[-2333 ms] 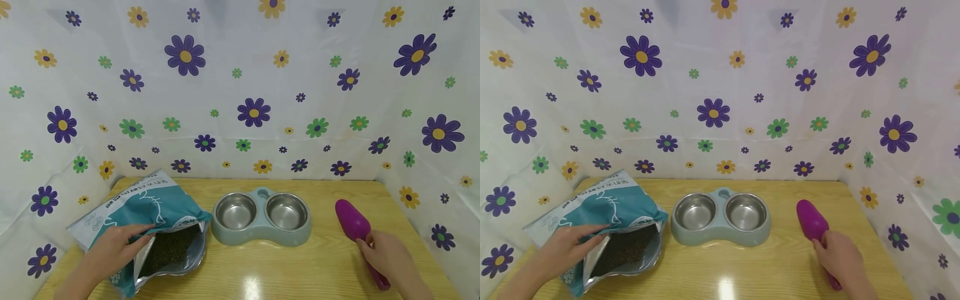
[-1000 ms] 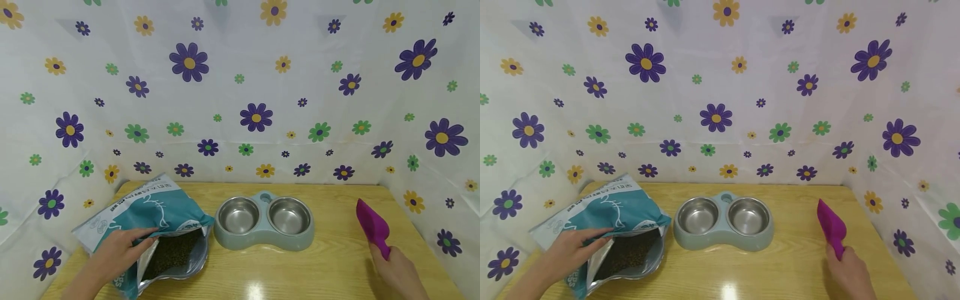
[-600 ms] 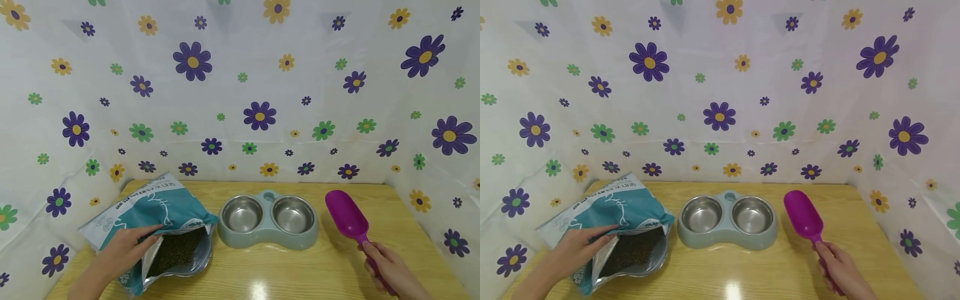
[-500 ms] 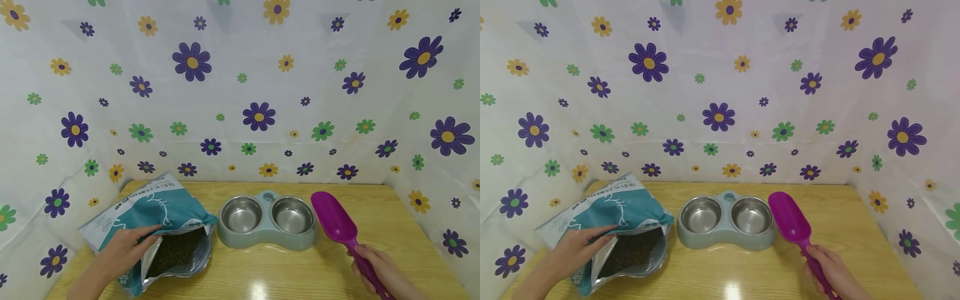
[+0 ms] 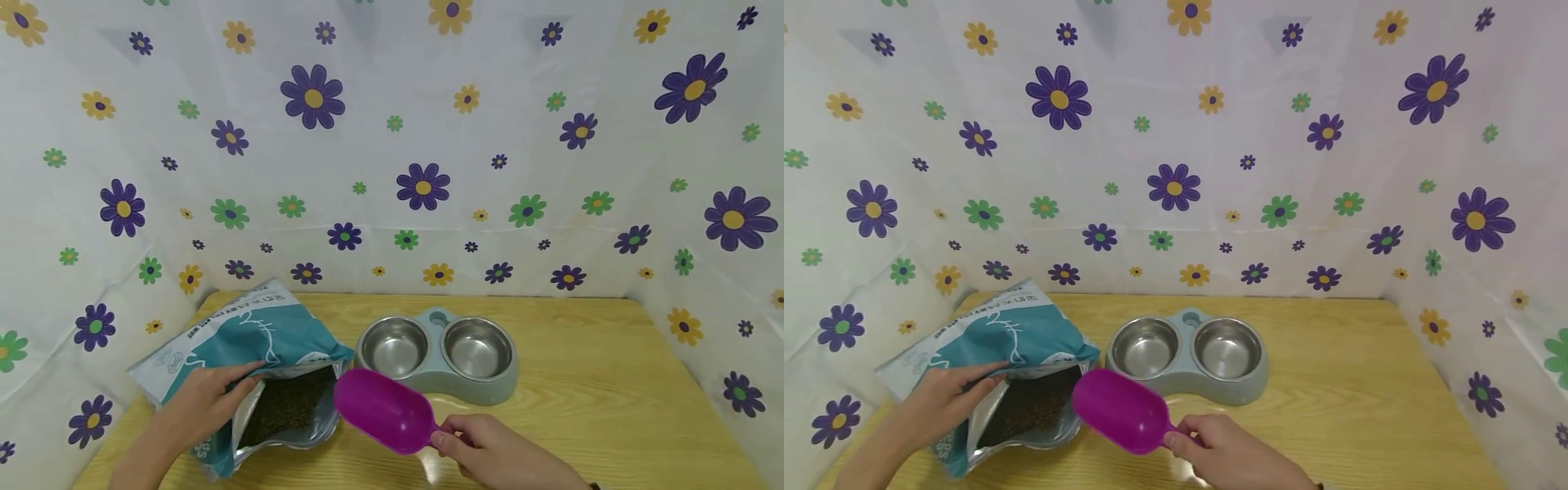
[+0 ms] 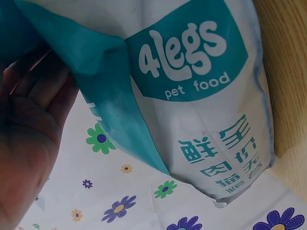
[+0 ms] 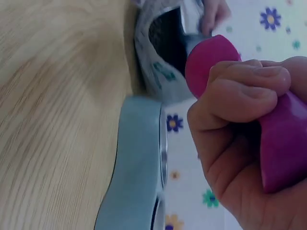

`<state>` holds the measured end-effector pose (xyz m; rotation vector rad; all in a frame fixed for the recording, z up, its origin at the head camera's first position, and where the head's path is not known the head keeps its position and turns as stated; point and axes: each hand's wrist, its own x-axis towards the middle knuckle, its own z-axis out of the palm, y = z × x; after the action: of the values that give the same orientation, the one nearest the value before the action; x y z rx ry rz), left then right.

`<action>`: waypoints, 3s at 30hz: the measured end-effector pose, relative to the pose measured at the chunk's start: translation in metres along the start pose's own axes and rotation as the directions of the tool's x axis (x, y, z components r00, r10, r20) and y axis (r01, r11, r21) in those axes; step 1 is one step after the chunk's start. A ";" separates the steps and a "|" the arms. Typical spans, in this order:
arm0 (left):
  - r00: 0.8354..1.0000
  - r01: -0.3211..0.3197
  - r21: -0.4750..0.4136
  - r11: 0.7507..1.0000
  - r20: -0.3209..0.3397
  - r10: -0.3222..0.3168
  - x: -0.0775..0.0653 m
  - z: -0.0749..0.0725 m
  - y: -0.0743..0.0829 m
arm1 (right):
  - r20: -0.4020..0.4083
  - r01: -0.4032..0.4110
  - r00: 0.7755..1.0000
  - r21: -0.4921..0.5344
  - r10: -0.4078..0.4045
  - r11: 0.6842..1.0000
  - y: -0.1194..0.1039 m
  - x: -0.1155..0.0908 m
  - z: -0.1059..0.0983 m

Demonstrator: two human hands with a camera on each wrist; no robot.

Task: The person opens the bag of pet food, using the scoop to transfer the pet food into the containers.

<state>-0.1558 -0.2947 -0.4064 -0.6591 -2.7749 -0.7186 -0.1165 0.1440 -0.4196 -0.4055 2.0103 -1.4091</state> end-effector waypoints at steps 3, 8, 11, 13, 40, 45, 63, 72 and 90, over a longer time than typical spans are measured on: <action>1.000 -0.002 0.002 1.000 -0.003 0.002 0.001 0.000 0.002 | 0.007 0.051 0.999 -0.091 -0.051 0.994 -0.006 0.014 0.015; 1.000 -0.019 0.021 1.000 -0.008 0.019 0.002 0.002 0.004 | -0.012 0.057 0.998 -0.163 -0.060 0.985 -0.014 0.033 0.033; 0.998 -0.050 0.034 0.998 -0.027 0.051 0.002 0.002 0.004 | -0.044 0.017 0.999 -0.215 -0.027 0.976 -0.021 0.042 0.042; 0.995 -0.082 0.063 0.995 -0.053 0.086 0.002 0.002 0.003 | -0.069 0.011 0.997 -0.267 -0.030 0.964 -0.026 0.047 0.047; 0.991 -0.098 0.041 0.994 -0.090 0.102 -0.001 0.010 0.001 | -0.167 -0.045 0.980 -0.702 -0.104 0.711 -0.074 0.098 0.087; 0.984 -0.130 0.006 0.991 -0.125 0.130 0.000 0.012 -0.004 | -0.130 -0.005 0.989 -0.495 -0.068 0.869 -0.069 0.100 0.077; 0.995 -0.044 -0.014 0.999 -0.092 0.042 0.000 0.011 -0.004 | -0.061 0.007 0.998 -0.134 -0.015 0.991 -0.051 0.103 0.073; 0.962 -0.113 0.000 0.994 -0.252 0.109 0.002 0.013 -0.021 | 0.001 0.009 1.000 0.010 -0.009 1.000 -0.044 0.105 0.076; 0.888 0.445 -0.300 0.844 0.025 -0.460 0.014 0.011 -0.047 | -0.011 0.020 1.000 0.137 -0.018 0.990 -0.031 0.097 0.073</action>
<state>-0.1904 -0.3208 -0.4311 -0.0055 -2.8237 -1.2451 -0.1442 0.0239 -0.4382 -0.3591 1.9078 -1.5528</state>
